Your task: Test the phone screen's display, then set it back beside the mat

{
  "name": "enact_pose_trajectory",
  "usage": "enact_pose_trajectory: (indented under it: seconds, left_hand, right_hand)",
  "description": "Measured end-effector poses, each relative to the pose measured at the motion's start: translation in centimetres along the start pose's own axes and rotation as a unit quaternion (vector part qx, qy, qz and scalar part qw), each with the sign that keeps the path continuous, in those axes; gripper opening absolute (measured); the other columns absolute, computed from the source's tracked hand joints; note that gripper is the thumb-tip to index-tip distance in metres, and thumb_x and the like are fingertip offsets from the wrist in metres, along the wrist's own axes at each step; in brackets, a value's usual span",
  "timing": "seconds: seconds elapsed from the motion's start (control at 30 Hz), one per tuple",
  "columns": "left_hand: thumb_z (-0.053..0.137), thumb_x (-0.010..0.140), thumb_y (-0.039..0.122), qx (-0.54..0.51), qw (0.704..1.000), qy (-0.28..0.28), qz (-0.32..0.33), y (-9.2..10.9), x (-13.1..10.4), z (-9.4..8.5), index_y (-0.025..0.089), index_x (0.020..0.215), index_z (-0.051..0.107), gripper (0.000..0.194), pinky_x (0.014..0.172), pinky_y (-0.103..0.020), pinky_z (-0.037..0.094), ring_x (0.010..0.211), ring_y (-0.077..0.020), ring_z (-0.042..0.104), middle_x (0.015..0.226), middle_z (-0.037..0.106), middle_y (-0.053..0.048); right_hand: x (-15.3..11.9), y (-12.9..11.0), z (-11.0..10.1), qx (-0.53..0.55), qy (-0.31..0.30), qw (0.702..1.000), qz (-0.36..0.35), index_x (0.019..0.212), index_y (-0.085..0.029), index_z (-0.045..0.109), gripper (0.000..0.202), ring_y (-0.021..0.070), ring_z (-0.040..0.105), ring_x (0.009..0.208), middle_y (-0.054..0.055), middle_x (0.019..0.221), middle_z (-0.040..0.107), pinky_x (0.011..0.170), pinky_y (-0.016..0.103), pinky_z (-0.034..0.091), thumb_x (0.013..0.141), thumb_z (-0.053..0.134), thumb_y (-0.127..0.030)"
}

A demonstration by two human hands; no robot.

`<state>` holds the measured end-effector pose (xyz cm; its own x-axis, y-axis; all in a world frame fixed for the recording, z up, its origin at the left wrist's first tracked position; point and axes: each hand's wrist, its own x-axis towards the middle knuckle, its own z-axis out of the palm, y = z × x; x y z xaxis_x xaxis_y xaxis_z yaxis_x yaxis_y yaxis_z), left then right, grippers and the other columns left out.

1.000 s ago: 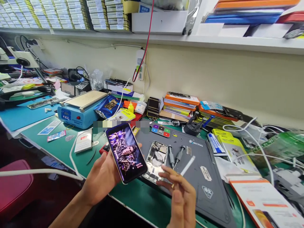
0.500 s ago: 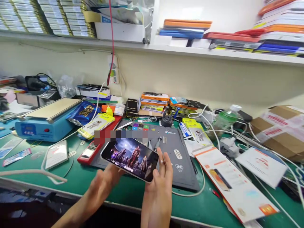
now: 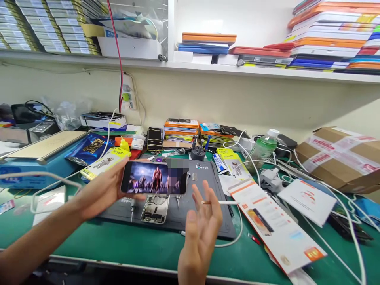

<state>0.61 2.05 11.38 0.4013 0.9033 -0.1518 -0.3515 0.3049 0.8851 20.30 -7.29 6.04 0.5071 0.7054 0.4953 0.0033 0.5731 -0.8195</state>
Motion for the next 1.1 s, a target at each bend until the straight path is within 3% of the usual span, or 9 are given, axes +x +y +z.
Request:
enact_pose_trajectory:
  seconds: [0.1, 0.2, 0.43, 0.57, 0.83, 0.97, 1.1]
  left_hand:
    - [0.040, 0.112, 0.040, 0.020, 0.997, -0.005, 0.069, 2.0, 4.5, -0.5, 0.017, 0.147, 0.057, 0.045, 0.084, -0.044, 0.067, 0.126, -0.0319, 0.060, 0.150, 0.051, -0.016]
    - [0.034, 0.114, 0.043, 0.046, 0.994, 0.004, 0.101, 3.3, 9.5, -1.2, 0.013, 0.148, 0.055, 0.050, 0.081, -0.040, 0.067, 0.121, -0.0298, 0.063, 0.146, 0.054, -0.019]
    - [0.031, 0.113, 0.046, 0.094, 0.993, 0.000, 0.076, 2.7, 18.4, -2.0, 0.012, 0.145, 0.057, 0.053, 0.082, -0.040, 0.066, 0.109, -0.0279, 0.069, 0.131, 0.064, -0.020]
    - [0.032, 0.112, 0.047, 0.125, 0.991, -0.004, 0.044, 1.9, 20.9, -2.3, 0.014, 0.141, 0.061, 0.053, 0.077, -0.040, 0.067, 0.108, -0.0295, 0.069, 0.129, 0.065, -0.019]
    - [0.029, 0.113, 0.049, 0.152, 0.988, -0.018, 0.000, 1.0, 23.4, -3.2, 0.019, 0.144, 0.058, 0.052, 0.082, -0.044, 0.064, 0.106, -0.0279, 0.069, 0.130, 0.064, -0.016]
    - [0.040, 0.113, 0.051, 0.170, 0.985, 0.007, -0.009, 0.5, 25.0, -3.9, 0.015, 0.137, 0.061, 0.048, 0.084, -0.037, 0.061, 0.093, -0.0198, 0.069, 0.118, 0.067, -0.013]
    - [0.051, 0.111, 0.046, 0.179, 0.983, 0.035, -0.021, 0.0, 26.2, -4.6, 0.010, 0.122, 0.065, 0.040, 0.088, -0.035, 0.058, 0.094, -0.0175, 0.067, 0.110, 0.067, -0.010]
  right_hand:
    - [0.4, 0.4, -1.9, -0.053, 0.027, 0.998, -0.033, 0.152, -0.029, 0.040, 0.043, 0.0300, 0.056, 0.128, 0.010, 0.159, 0.035, 0.102, 0.047, 0.049, 0.111, 0.053, -0.026]
    - [0.4, 1.1, -3.7, -0.061, 0.043, 0.997, -0.015, 0.153, -0.029, 0.040, 0.044, 0.0281, 0.063, 0.116, 0.011, 0.159, 0.035, 0.086, 0.040, 0.054, 0.111, 0.053, -0.027]
    - [0.3, 2.5, -5.1, -0.008, 0.076, 0.995, 0.067, 0.150, -0.034, 0.045, 0.041, 0.0265, 0.067, 0.103, 0.010, 0.158, 0.036, 0.070, 0.035, 0.058, 0.111, 0.057, -0.037]
    - [0.4, 2.7, -5.2, 0.009, 0.087, 0.993, 0.077, 0.147, -0.037, 0.050, 0.035, 0.0246, 0.068, 0.100, 0.008, 0.156, 0.040, 0.067, 0.033, 0.059, 0.112, 0.055, -0.036]
    - [0.5, 2.5, -5.1, 0.016, 0.096, 0.989, 0.111, 0.142, -0.038, 0.056, 0.033, 0.0223, 0.068, 0.096, 0.007, 0.153, 0.044, 0.063, 0.029, 0.061, 0.109, 0.060, -0.036]
    - [0.5, 2.6, -5.1, 0.018, 0.093, 0.990, 0.107, 0.142, -0.038, 0.056, 0.033, 0.0220, 0.068, 0.096, 0.007, 0.153, 0.044, 0.064, 0.029, 0.060, 0.109, 0.060, -0.036]
    - [0.3, 2.7, -5.1, 0.014, 0.079, 0.992, 0.094, 0.143, -0.037, 0.055, 0.034, 0.0222, 0.068, 0.097, 0.008, 0.155, 0.042, 0.065, 0.029, 0.060, 0.109, 0.060, -0.038]
